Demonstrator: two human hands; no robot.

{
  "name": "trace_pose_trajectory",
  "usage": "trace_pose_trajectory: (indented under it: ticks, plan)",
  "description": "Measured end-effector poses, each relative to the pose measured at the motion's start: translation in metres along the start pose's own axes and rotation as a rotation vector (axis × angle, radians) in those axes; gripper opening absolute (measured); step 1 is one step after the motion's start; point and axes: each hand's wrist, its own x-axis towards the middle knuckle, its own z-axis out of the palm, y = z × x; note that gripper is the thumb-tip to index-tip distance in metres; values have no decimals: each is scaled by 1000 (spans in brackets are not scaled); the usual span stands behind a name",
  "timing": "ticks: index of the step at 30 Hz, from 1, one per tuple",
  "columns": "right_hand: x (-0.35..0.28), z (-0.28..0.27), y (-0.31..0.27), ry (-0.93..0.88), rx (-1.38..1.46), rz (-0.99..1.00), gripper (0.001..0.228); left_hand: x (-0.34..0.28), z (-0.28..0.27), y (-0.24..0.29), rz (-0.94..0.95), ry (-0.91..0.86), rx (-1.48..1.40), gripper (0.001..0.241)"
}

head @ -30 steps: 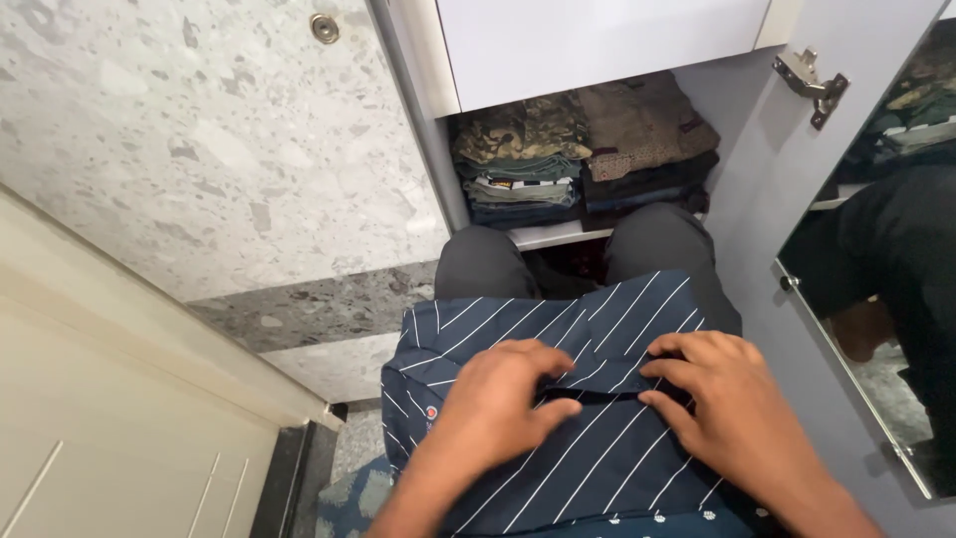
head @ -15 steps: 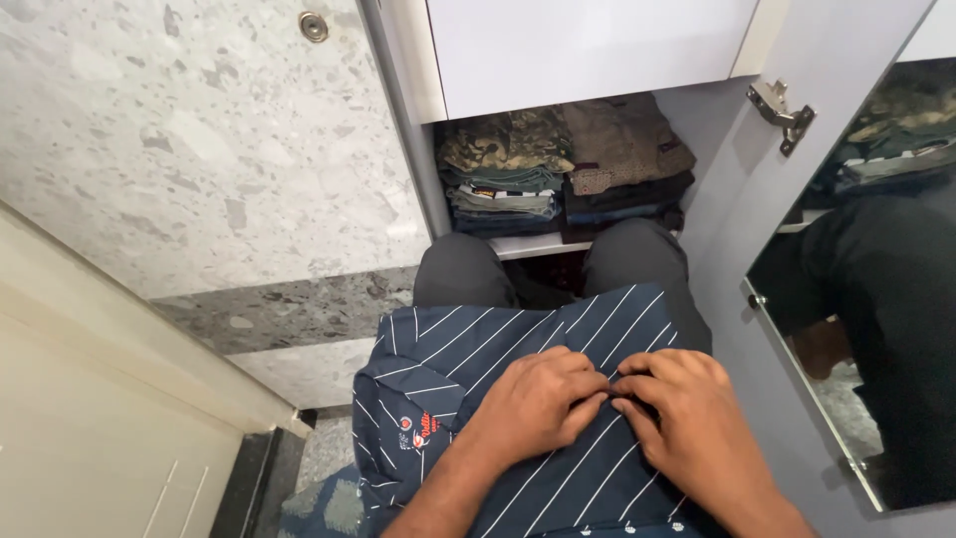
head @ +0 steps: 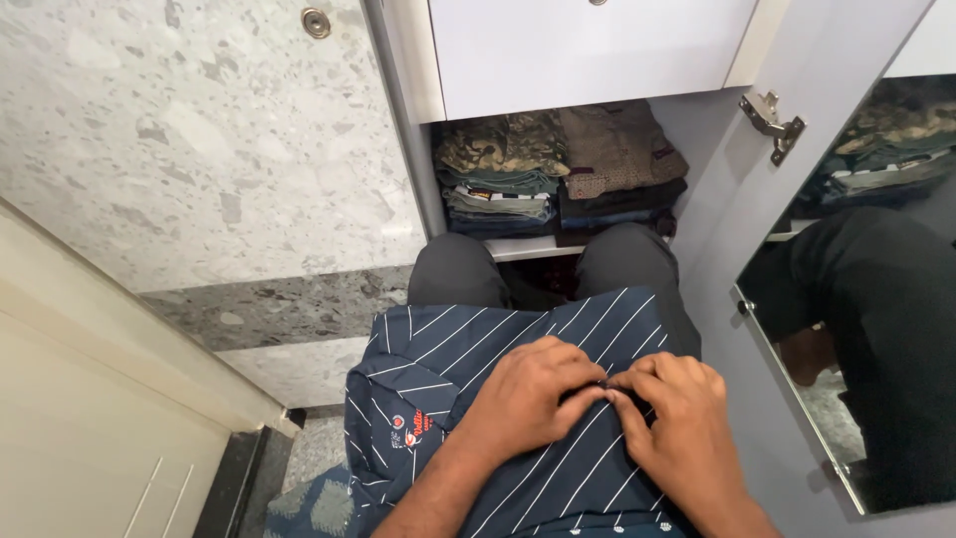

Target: The person sits on the floor in front of an open wardrobe and folds two shirts by hand. First, they fold a red and blue checkered shirt, then a dark blue striped shirt, placing each folded shirt onto a shelf inside the wardrobe.

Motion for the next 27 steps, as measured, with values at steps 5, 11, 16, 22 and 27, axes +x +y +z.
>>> trace_pose_trajectory:
  ticks: [5,11,16,22,27]
  plan:
    - [1,-1,-8,37,-21,-38,10,4,0,2,180,-67,222,9]
    - [1,2,-22,60,-32,31,9,8,4,-12,307,-157,458,11]
    - [-2,8,-16,57,4,8,12,-3,18,-25,353,-177,556,9]
    - [-2,6,-16,6,-39,38,13,-4,27,-24,266,-126,565,12]
    - [-3,7,-12,6,-20,21,15,-3,22,-23,183,-120,285,19]
